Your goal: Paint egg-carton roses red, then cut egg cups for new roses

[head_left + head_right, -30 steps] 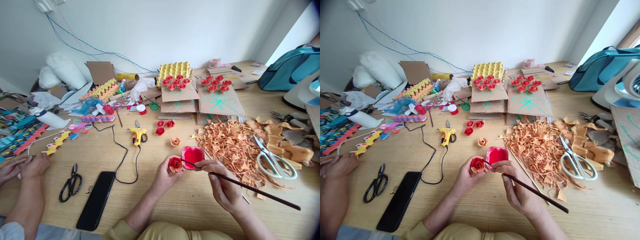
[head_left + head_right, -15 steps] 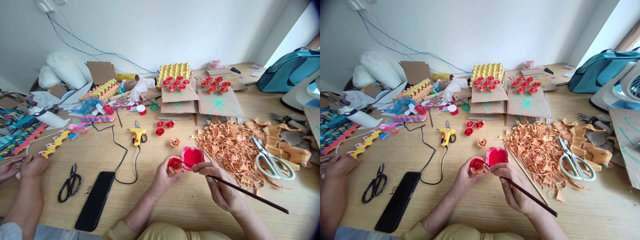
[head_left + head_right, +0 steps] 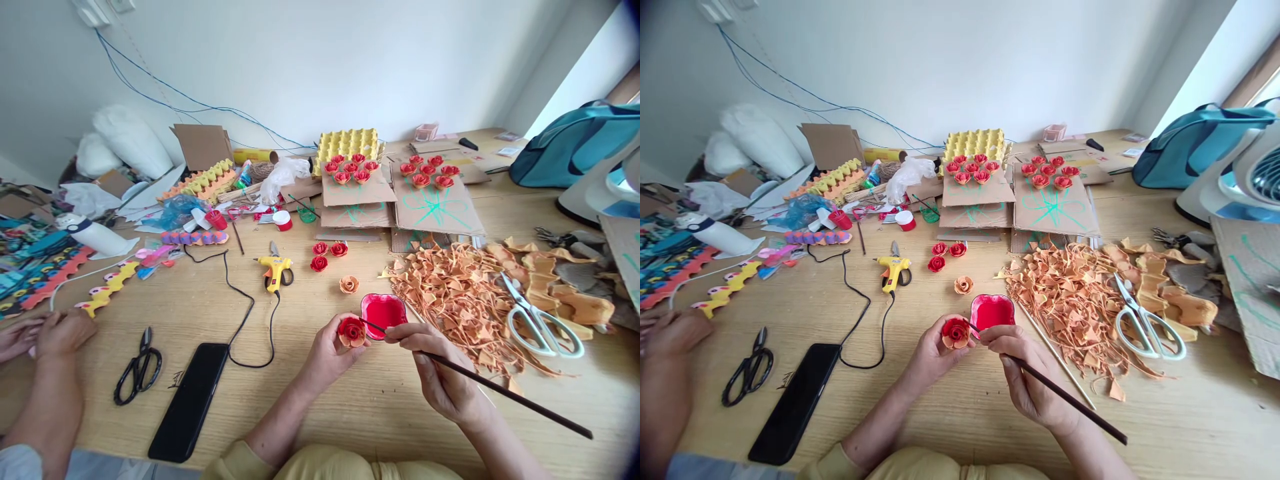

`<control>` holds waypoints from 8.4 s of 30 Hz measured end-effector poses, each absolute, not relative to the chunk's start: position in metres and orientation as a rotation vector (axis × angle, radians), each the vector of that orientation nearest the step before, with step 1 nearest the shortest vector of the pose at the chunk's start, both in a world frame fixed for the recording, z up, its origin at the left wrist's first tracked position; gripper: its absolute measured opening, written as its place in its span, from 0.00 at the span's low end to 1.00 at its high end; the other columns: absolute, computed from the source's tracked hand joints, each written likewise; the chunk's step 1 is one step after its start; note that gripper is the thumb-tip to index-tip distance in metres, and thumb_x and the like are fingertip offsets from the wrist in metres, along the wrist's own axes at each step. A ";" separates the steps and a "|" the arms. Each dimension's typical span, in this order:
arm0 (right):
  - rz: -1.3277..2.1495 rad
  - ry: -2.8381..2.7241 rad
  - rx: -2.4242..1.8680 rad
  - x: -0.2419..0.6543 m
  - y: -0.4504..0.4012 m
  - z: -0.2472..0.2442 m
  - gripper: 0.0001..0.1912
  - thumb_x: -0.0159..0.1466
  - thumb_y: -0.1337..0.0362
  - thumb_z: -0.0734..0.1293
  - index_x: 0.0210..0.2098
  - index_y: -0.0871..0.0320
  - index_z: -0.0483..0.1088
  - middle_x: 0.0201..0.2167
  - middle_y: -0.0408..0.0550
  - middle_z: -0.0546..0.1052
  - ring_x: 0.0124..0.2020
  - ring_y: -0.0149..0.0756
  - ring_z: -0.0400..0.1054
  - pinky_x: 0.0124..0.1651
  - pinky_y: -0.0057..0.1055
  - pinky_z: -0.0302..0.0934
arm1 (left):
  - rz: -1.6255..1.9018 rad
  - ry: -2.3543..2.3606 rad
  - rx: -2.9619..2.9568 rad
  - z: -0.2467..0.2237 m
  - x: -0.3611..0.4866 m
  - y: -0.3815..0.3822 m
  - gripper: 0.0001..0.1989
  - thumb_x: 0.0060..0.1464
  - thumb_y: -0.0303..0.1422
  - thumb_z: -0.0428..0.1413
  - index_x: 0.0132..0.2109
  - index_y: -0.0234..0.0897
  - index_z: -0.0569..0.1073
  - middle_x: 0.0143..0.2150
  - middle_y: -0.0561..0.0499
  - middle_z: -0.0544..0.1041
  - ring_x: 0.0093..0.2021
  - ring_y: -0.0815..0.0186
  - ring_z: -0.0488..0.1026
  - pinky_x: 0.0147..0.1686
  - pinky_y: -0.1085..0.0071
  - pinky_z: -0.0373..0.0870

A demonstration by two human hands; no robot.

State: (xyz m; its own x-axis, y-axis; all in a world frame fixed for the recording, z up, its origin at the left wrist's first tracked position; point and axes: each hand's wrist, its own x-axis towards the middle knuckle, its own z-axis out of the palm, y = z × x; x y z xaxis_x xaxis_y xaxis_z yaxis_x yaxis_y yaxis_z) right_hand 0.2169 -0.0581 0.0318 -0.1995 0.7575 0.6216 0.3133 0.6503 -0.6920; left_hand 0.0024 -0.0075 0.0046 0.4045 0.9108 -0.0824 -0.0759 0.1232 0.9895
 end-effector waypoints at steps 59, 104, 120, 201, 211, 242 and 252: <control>0.555 -1.777 -0.794 0.221 -0.054 0.028 0.16 0.71 0.77 0.57 0.54 0.56 0.65 0.49 0.55 0.75 0.50 0.40 0.72 0.51 0.39 0.69 | 0.795 0.858 1.565 0.003 -0.009 -0.005 0.33 0.57 0.35 0.65 0.67 0.37 0.67 0.54 0.41 0.79 0.52 0.55 0.78 0.56 0.61 0.72; 0.555 -1.713 -0.808 0.216 -0.059 0.023 0.12 0.74 0.70 0.56 0.52 0.53 0.66 0.47 0.55 0.79 0.46 0.41 0.77 0.49 0.42 0.73 | 0.992 0.801 1.101 -0.002 -0.007 0.001 0.34 0.49 0.40 0.71 0.62 0.37 0.72 0.47 0.44 0.79 0.39 0.64 0.76 0.43 0.68 0.73; 0.183 -1.804 -1.172 0.217 -0.046 0.031 0.07 0.73 0.68 0.61 0.45 0.52 0.71 0.36 0.49 0.81 0.35 0.39 0.78 0.38 0.33 0.71 | 0.954 0.903 1.232 0.004 -0.005 -0.002 0.25 0.54 0.36 0.65 0.57 0.37 0.70 0.51 0.43 0.79 0.49 0.57 0.80 0.46 0.66 0.76; 0.371 -1.974 -0.822 0.220 -0.059 0.025 0.14 0.71 0.72 0.60 0.55 0.56 0.64 0.50 0.57 0.79 0.51 0.38 0.77 0.50 0.34 0.72 | 0.963 0.872 1.389 0.005 0.000 -0.007 0.19 0.53 0.27 0.63 0.53 0.36 0.74 0.51 0.45 0.79 0.52 0.59 0.77 0.55 0.66 0.73; 0.362 -1.992 -0.822 0.215 -0.058 0.034 0.12 0.72 0.72 0.58 0.53 0.56 0.64 0.48 0.56 0.80 0.47 0.35 0.77 0.47 0.31 0.72 | 0.963 0.886 1.395 0.005 -0.001 -0.006 0.19 0.52 0.26 0.63 0.52 0.36 0.73 0.52 0.45 0.79 0.52 0.60 0.77 0.55 0.66 0.73; 0.482 -1.761 -0.845 0.214 -0.060 0.029 0.13 0.72 0.72 0.57 0.52 0.54 0.66 0.47 0.55 0.79 0.46 0.38 0.76 0.46 0.37 0.73 | 1.027 0.928 1.383 -0.001 -0.003 -0.004 0.21 0.54 0.33 0.65 0.53 0.36 0.72 0.51 0.44 0.79 0.52 0.59 0.77 0.54 0.66 0.73; 0.126 -1.852 -1.139 0.218 -0.047 0.026 0.07 0.72 0.69 0.62 0.47 0.54 0.70 0.36 0.49 0.80 0.35 0.38 0.78 0.38 0.32 0.71 | 1.047 0.982 1.361 -0.008 -0.001 0.001 0.18 0.53 0.28 0.64 0.51 0.37 0.71 0.46 0.47 0.78 0.47 0.62 0.76 0.51 0.67 0.74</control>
State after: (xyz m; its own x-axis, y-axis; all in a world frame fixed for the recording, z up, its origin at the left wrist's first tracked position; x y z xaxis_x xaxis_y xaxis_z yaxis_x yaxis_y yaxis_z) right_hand 0.2181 -0.0467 0.0265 -0.1409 0.7459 0.6510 0.6509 0.5652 -0.5068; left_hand -0.0011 0.0012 -0.0079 0.2648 0.9629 0.0527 -0.0095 -0.0521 0.9986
